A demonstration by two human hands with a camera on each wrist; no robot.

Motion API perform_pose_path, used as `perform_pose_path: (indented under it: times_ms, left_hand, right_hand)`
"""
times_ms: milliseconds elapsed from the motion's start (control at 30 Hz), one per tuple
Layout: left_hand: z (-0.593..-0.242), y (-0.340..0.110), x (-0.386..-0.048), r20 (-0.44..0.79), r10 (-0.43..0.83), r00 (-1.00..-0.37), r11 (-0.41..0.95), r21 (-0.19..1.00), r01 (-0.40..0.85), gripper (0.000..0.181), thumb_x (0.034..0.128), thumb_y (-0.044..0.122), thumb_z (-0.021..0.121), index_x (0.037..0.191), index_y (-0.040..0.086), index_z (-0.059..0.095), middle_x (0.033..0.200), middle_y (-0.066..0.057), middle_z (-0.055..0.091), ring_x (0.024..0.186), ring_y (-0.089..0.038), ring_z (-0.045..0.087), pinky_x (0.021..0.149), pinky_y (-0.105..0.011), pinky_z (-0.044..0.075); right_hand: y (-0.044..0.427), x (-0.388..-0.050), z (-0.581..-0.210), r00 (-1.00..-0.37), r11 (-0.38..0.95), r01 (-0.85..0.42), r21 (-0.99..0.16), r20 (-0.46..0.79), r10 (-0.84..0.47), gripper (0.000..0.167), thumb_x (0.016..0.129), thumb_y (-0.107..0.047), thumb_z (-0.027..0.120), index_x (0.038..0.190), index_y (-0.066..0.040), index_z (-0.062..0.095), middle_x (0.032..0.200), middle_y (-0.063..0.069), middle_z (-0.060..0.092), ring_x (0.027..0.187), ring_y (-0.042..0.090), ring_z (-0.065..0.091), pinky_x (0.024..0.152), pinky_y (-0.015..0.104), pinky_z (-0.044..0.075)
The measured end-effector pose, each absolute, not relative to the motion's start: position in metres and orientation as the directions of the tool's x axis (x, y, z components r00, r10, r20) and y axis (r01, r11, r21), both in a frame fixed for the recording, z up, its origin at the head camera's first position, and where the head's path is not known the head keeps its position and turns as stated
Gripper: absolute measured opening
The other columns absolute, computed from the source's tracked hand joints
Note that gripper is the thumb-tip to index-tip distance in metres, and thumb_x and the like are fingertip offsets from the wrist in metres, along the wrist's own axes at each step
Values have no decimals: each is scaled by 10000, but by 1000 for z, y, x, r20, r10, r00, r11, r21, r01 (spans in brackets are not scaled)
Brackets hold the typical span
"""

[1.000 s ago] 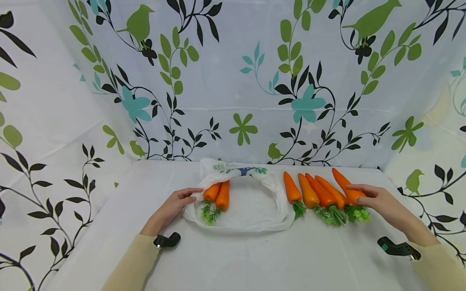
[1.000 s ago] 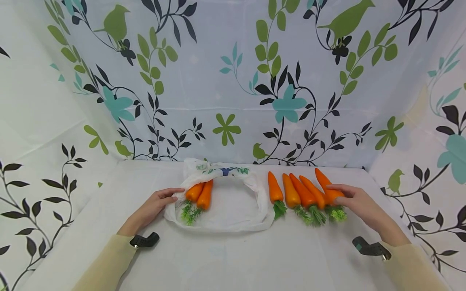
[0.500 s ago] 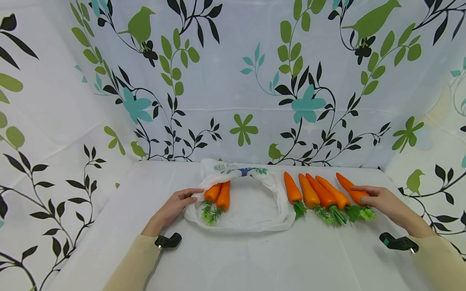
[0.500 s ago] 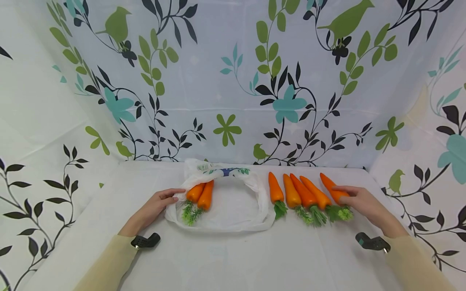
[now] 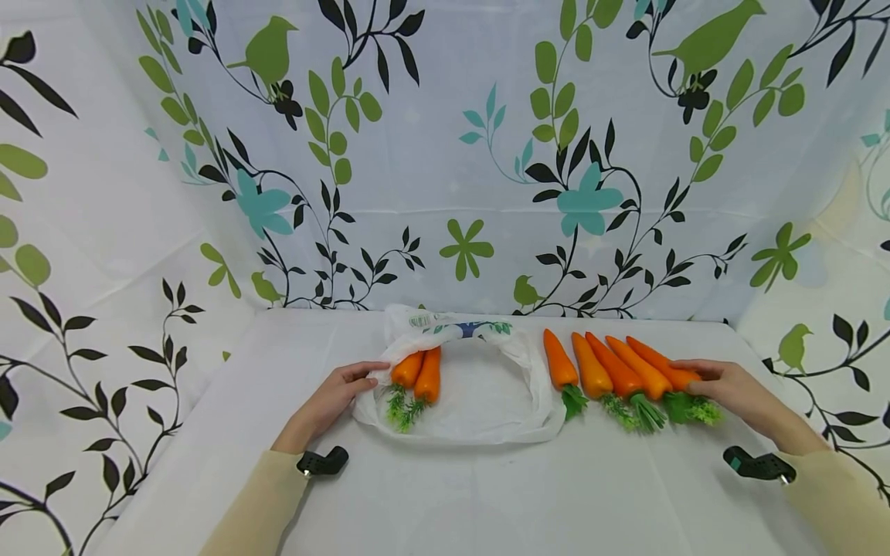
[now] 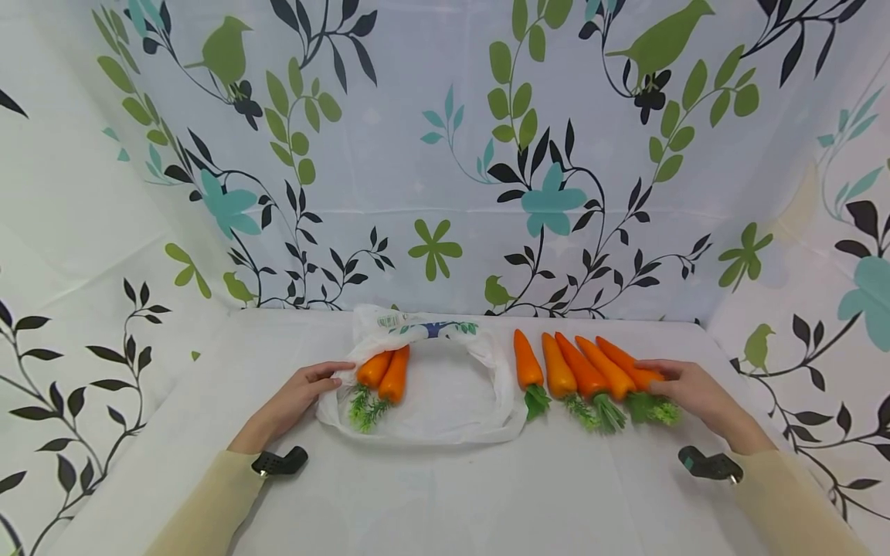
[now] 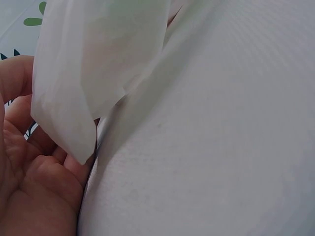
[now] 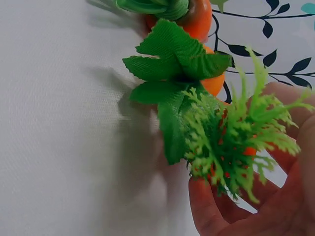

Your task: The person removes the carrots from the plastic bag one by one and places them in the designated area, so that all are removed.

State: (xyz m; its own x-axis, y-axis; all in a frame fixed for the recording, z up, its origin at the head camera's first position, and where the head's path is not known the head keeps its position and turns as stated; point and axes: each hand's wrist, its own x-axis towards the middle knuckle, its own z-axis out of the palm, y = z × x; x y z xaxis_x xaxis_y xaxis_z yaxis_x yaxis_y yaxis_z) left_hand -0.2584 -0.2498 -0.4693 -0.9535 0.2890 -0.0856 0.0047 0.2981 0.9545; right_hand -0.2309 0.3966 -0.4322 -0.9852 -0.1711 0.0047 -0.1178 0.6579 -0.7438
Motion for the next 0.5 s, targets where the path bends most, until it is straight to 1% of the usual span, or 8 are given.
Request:
perform_pose_path:
  times_ms: [33,67,133,200,300,400,433,500]
  left_hand:
    - [-469,-250,-258,-84,290,-953,296,955,6,379,1006,191,564,1377,121,605,1543,-115,405,1460,-311,266,1182,-519,185]
    - [-468,-250,-257,-82,290,-954,295,955,8,380,1007,189,565,1378,118,604,1543,-118,404,1460,-314,267,1182,-522,184]
    - [-468,-250,-256,-78,290,-954,291,957,10,383,1008,185,563,1382,114,599,1544,-122,402,1459,-316,268,1181,-523,186]
    - [-468,-250,-256,-77,291,-954,286,958,10,385,1008,183,566,1384,110,597,1545,-122,400,1459,-314,268,1182,-522,187]
    - [-469,-250,-257,-75,295,-952,283,959,12,386,1009,186,566,1386,110,596,1545,-120,400,1458,-312,269,1181,-520,189]
    - [-470,-250,-258,-74,295,-953,288,958,14,377,1008,193,568,1376,119,606,1542,-115,406,1457,-309,273,1180,-519,194]
    - [-470,-251,-258,-73,295,-953,290,957,16,377,1008,193,567,1376,120,606,1542,-115,406,1457,-310,272,1180,-520,194]
    - [-471,-251,-259,-72,294,-953,293,956,18,373,1006,193,568,1371,126,611,1541,-111,408,1457,-308,273,1180,-519,196]
  right_hand:
    - [401,-231,-430,-980,678,-91,-729,-57,-192,443,1005,-169,535,1439,-82,531,1402,340,458,1158,310,505,895,655,397]
    - [403,-231,-428,-973,684,-78,-726,-93,-210,496,1015,-199,547,1450,23,464,1447,345,409,1174,391,476,925,644,396]
    - [406,-230,-428,-967,683,-75,-727,-113,-227,541,1012,-234,573,1475,11,436,1455,324,417,1152,324,499,940,592,410]
    - [405,-231,-431,-970,680,-77,-730,-103,-220,543,1001,-216,595,1468,15,443,1431,308,453,1095,235,504,930,546,418]
    - [404,-230,-436,-972,673,-76,-736,-94,-213,549,994,-205,611,1464,25,444,1418,305,467,1059,151,504,929,552,423]
    - [403,-229,-440,-973,659,-67,-749,-98,-210,566,992,-219,621,1469,25,438,1436,311,447,1069,128,503,945,571,420]
    - [403,-229,-441,-973,656,-60,-753,-102,-206,571,990,-223,624,1470,24,436,1440,311,442,1078,136,507,951,570,422]
    - [402,-229,-442,-975,656,-51,-753,-106,-197,575,991,-226,625,1475,19,433,1445,314,434,1117,200,511,954,564,426]
